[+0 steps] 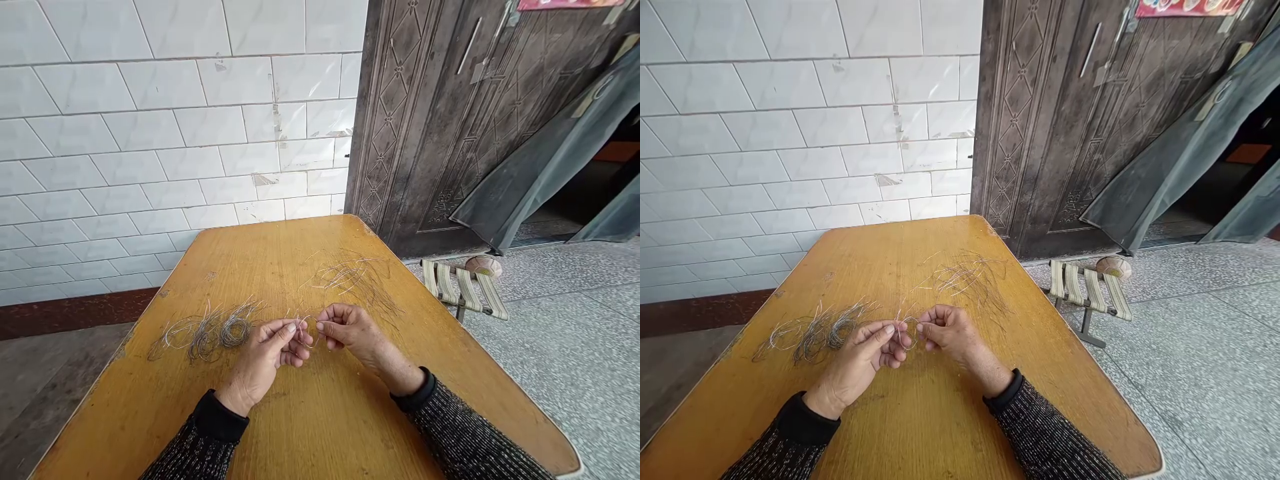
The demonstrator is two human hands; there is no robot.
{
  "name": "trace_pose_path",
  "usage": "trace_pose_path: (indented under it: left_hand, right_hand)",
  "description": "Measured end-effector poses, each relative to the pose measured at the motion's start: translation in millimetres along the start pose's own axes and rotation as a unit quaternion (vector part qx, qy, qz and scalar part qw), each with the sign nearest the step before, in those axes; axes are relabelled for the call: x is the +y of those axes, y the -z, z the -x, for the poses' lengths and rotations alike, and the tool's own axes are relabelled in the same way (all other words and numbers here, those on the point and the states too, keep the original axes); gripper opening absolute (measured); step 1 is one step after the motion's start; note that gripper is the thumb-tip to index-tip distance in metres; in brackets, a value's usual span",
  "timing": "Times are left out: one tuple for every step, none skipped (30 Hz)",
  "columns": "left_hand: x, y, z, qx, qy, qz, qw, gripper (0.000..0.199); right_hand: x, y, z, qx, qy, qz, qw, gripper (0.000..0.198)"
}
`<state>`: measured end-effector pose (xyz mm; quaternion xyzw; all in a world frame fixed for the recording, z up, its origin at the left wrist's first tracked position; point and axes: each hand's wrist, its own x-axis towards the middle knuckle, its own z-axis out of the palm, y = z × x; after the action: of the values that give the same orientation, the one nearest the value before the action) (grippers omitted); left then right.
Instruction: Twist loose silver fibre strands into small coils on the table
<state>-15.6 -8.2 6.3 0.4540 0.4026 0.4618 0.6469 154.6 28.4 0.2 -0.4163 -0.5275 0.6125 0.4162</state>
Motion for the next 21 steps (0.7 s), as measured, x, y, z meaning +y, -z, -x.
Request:
trace_pose_path:
  left_hand:
    - [0.0,0.3,-0.3,0.003,0.005,0.011,1.000,0.031]
    - [-0.1,0.6,-0.5,0.008,0.009,0.019,1.000,0.033]
    - [-0.1,0.8,-0.7,0.015,0.011,0.021,1.000,0.034]
    - [-0.1,0.9,-0.7,0.021,0.009,0.015,1.000,0.036]
    - [0.0,0.7,-0.6,0.026,0.004,0.003,1.000,0.037]
    - [0.2,0.1,-0.4,0.031,-0.005,-0.014,0.999,0.037]
    - [0.5,-0.7,0.0,0.036,-0.013,-0.034,0.999,0.036]
    - [0.9,-1.9,0.4,0.043,-0.020,-0.056,0.997,0.035]
    - [1.4,-3.2,0.8,0.053,-0.026,-0.080,0.995,0.033]
    - [1.8,-4.6,1.1,0.064,-0.029,-0.102,0.992,0.031]
    - [2.1,-5.9,1.2,0.075,-0.032,-0.122,0.989,0.029]
    - [2.2,-7.0,1.3,0.085,-0.034,-0.137,0.986,0.027]
    - [2.0,-7.7,1.2,0.093,-0.036,-0.148,0.984,0.025]
    - [1.7,-8.2,0.9,0.099,-0.039,-0.154,0.982,0.024]
    - [1.2,-8.3,0.6,0.103,-0.040,-0.157,0.981,0.023]
    - [0.7,-8.0,0.1,0.106,-0.041,-0.157,0.981,0.022]
    - [0.1,-7.6,-0.3,0.109,-0.041,-0.154,0.981,0.022]
    - [-0.4,-7.0,-0.7,0.111,-0.042,-0.148,0.982,0.022]
    - [-0.8,-6.3,-1.1,0.114,-0.042,-0.140,0.983,0.023]
    - [-1.2,-5.6,-1.5,0.116,-0.042,-0.129,0.984,0.024]
    - [-1.4,-5.0,-1.7,0.117,-0.042,-0.117,0.985,0.025]
  right_hand:
    - [0.9,-0.1,-0.3,0.006,0.005,0.005,1.000,0.026]
    - [1.8,-0.1,-0.6,0.013,0.013,0.014,1.000,0.024]
    - [2.7,-0.1,-0.7,0.024,0.028,0.028,0.999,0.022]
    - [3.5,-0.1,-0.5,0.039,0.051,0.053,0.997,0.019]
    - [4.1,-0.1,0.1,0.057,0.080,0.088,0.991,0.016]
    - [4.3,-0.2,0.9,0.078,0.112,0.131,0.982,0.013]
    - [4.3,-0.3,2.1,0.098,0.142,0.179,0.969,0.010]
    - [4.0,-0.5,3.4,0.116,0.169,0.225,0.953,0.009]
    - [3.5,-0.8,4.8,0.129,0.191,0.265,0.936,0.008]
    - [2.9,-1.1,6.2,0.137,0.208,0.295,0.922,0.008]
    - [2.4,-1.6,7.5,0.140,0.223,0.316,0.911,0.008]
    - [2.0,-2.2,8.7,0.142,0.237,0.332,0.902,0.009]
    - [1.7,-2.9,9.9,0.143,0.251,0.342,0.894,0.009]
    - [1.6,-3.7,11.1,0.143,0.263,0.350,0.888,0.009]
    - [1.6,-4.6,12.3,0.142,0.274,0.356,0.882,0.009]
    - [1.7,-5.6,13.4,0.142,0.284,0.361,0.877,0.010]
    - [1.9,-6.5,14.3,0.143,0.293,0.364,0.872,0.010]
    - [2.2,-7.4,15.1,0.143,0.299,0.367,0.869,0.010]
    - [2.4,-8.2,15.7,0.143,0.302,0.367,0.868,0.010]
    - [2.7,-8.9,16.0,0.141,0.303,0.366,0.869,0.010]
    - [2.9,-9.5,16.0,0.137,0.302,0.364,0.870,0.011]
